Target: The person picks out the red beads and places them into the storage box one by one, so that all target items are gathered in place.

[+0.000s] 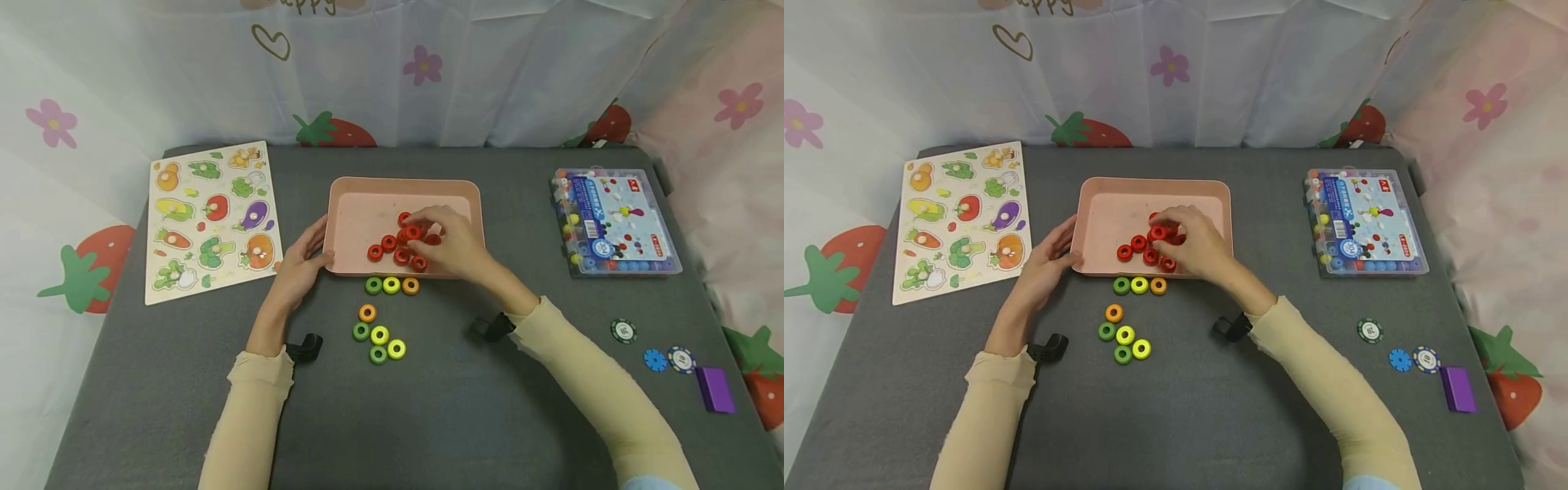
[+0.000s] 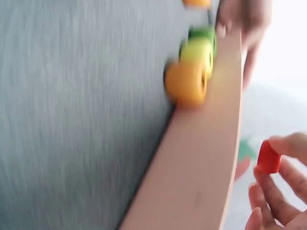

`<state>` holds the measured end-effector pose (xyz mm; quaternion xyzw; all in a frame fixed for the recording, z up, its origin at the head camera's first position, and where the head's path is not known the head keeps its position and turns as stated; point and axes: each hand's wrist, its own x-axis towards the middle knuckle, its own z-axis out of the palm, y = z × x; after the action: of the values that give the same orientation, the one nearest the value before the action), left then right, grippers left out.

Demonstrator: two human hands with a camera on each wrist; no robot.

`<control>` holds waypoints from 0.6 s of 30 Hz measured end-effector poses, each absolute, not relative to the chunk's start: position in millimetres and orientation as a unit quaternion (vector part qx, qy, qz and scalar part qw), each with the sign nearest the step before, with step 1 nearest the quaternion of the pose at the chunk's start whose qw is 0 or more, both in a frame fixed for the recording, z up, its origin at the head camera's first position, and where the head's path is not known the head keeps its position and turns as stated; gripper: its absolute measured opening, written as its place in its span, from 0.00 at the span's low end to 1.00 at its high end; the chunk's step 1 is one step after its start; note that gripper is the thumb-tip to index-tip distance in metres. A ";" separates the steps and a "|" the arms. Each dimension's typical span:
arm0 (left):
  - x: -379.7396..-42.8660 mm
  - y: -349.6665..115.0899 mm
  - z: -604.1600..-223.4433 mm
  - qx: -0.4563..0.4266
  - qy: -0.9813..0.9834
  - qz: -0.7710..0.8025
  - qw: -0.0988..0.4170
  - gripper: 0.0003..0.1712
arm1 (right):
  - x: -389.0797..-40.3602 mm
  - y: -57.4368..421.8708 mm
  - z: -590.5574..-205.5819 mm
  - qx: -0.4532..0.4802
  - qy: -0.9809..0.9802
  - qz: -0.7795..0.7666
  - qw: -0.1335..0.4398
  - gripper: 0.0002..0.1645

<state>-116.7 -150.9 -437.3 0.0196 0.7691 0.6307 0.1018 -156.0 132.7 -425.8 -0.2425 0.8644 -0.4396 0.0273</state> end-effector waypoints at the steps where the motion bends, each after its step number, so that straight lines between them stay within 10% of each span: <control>1: -116.6 -150.8 -437.0 0.019 0.770 0.629 0.101 0.36 | -161.2 137.5 -425.8 -0.230 0.868 -0.439 0.022 0.19; 18: -116.6 -149.7 -436.4 0.018 0.769 0.630 0.103 0.36 | -184.5 170.3 -447.9 -0.121 0.952 -0.281 -0.003 0.18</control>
<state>-116.6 -149.7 -436.4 0.0175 0.7692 0.6304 0.1028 -184.5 170.3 -447.9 -0.1213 0.9521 -0.2807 -0.0034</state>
